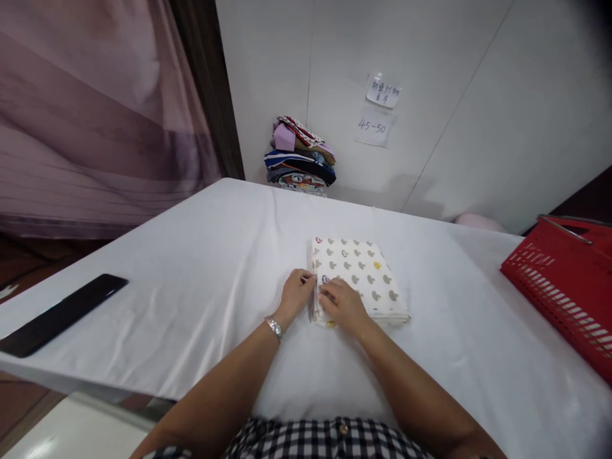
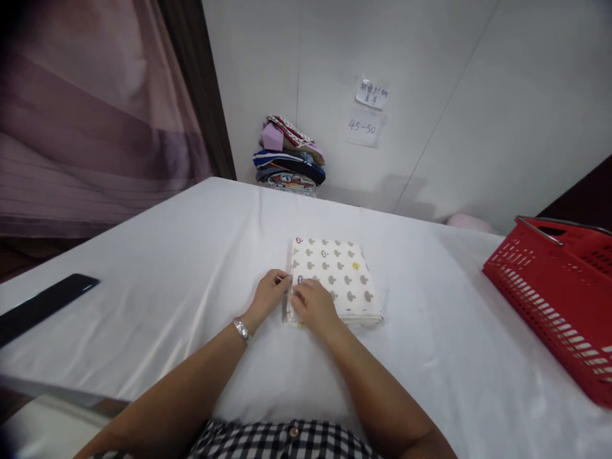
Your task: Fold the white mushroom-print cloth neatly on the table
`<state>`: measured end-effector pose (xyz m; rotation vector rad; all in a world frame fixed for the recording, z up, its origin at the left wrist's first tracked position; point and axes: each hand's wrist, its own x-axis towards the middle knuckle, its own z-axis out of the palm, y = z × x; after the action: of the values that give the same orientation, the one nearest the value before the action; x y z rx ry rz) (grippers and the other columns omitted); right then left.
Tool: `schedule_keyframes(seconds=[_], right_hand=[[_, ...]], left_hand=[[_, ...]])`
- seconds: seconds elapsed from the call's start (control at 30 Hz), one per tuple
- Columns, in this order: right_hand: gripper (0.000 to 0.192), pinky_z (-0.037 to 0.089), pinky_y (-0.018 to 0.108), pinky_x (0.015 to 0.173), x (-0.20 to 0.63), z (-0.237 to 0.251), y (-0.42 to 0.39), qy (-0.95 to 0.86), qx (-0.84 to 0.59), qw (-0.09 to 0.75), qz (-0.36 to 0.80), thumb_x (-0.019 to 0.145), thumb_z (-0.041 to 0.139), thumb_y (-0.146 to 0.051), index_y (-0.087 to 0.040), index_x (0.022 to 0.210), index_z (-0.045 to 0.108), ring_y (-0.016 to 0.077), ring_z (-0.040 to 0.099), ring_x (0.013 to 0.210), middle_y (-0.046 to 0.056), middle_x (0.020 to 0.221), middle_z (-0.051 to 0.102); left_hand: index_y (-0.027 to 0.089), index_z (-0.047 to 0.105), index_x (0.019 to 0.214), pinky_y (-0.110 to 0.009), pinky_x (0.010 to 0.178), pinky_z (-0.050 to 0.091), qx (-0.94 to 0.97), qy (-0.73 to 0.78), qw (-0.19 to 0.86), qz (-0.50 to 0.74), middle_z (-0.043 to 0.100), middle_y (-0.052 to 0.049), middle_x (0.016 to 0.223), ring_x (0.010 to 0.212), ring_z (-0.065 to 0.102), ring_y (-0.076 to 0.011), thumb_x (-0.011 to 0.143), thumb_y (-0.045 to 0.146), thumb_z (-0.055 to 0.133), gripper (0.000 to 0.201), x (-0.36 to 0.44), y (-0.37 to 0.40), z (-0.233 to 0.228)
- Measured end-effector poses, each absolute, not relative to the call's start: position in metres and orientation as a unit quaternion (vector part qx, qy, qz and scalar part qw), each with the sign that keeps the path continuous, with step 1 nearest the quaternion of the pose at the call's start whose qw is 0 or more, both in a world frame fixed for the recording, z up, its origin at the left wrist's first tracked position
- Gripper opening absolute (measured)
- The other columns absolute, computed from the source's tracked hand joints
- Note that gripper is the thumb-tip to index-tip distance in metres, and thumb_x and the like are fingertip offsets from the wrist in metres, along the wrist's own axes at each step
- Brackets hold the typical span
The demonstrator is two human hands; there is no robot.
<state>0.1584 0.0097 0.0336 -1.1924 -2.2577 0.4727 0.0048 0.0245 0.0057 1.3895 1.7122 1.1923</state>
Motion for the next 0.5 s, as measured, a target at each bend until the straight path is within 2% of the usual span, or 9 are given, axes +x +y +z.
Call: schedule_keyframes(seconds=[0.1,0.2,0.5], right_hand=[[0.019,0.044,0.033,0.080,0.161,0.040,-0.001,-0.856,-0.418,0.250,0.176,0.083,0.061,-0.037,-0.023,0.095,0.064,0.0208,0.054,0.091,0.005,0.094,0.060],[0.025,0.044,0.035,0.084,0.165,0.042,-0.007,-0.866,-0.402,0.239,0.179,0.080,0.066,-0.035,-0.022,0.101,0.062,0.0221,0.053,0.095,0.006,0.102,0.059],[0.026,0.042,0.037,0.090,0.173,0.042,-0.017,-0.883,-0.356,0.237,0.194,0.080,0.066,-0.027,-0.025,0.105,0.063,0.0229,0.052,0.106,0.005,0.115,0.059]], left_hand=[[0.020,0.060,0.073,-0.028,0.068,0.044,0.544,0.645,0.318,0.432,0.062,-0.002,0.075,0.070,0.058,-0.0153,0.076,0.035,0.055,0.017,0.004,0.023,0.006],[0.020,0.059,0.071,-0.028,0.065,0.043,0.551,0.641,0.328,0.421,0.062,-0.001,0.072,0.068,0.057,-0.0151,0.077,0.037,0.054,0.019,0.003,0.022,0.005],[0.021,0.053,0.066,-0.026,0.058,0.038,0.568,0.617,0.349,0.418,0.055,0.004,0.062,0.059,0.049,-0.0135,0.080,0.043,0.048,0.026,0.002,0.021,0.005]])
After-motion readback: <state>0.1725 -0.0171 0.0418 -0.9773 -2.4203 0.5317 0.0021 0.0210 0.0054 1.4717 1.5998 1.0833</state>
